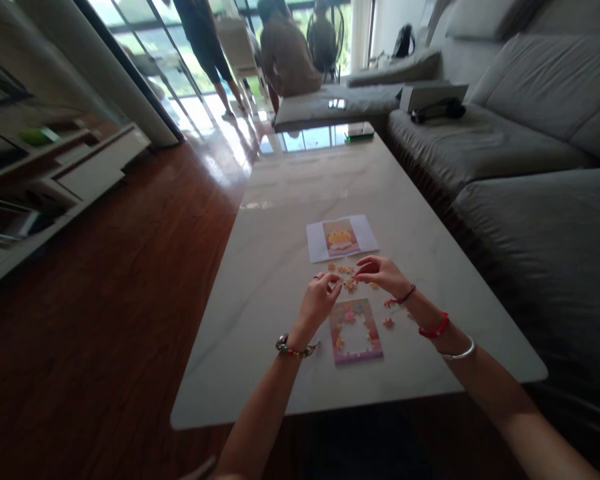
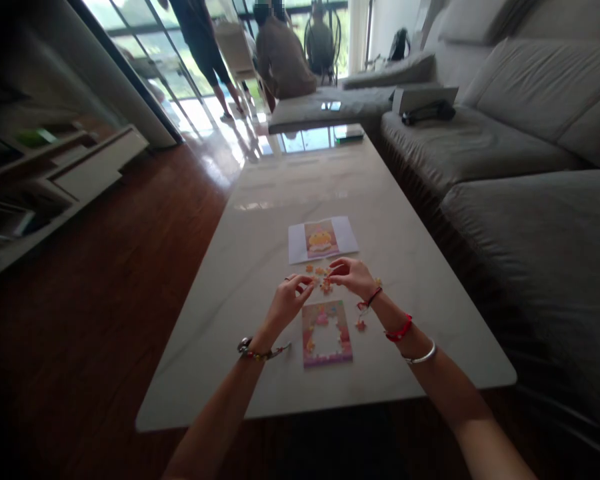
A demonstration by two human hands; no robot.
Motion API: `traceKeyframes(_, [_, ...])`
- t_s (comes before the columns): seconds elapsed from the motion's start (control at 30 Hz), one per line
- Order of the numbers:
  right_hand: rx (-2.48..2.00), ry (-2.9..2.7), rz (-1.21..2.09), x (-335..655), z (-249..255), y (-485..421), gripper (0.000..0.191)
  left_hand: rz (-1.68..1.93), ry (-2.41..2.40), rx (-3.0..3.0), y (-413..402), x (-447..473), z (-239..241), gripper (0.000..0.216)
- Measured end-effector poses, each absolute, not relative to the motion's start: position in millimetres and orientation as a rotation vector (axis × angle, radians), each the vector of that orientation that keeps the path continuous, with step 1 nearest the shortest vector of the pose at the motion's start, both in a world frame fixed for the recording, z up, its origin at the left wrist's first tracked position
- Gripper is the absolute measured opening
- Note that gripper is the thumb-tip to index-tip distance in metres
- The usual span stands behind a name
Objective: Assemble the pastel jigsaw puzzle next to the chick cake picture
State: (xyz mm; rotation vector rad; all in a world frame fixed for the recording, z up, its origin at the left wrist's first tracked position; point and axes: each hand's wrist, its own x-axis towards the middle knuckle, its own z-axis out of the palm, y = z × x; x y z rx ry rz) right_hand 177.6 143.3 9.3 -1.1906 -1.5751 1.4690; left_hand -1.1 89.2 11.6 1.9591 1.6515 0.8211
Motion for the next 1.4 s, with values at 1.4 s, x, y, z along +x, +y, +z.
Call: traceKeyframes(1.4, [-1.217, -2.363, 0.676, 254, -9, 115, 0.015, 0.658, 2.096, 1.795, 16, -56, -26, 0.021])
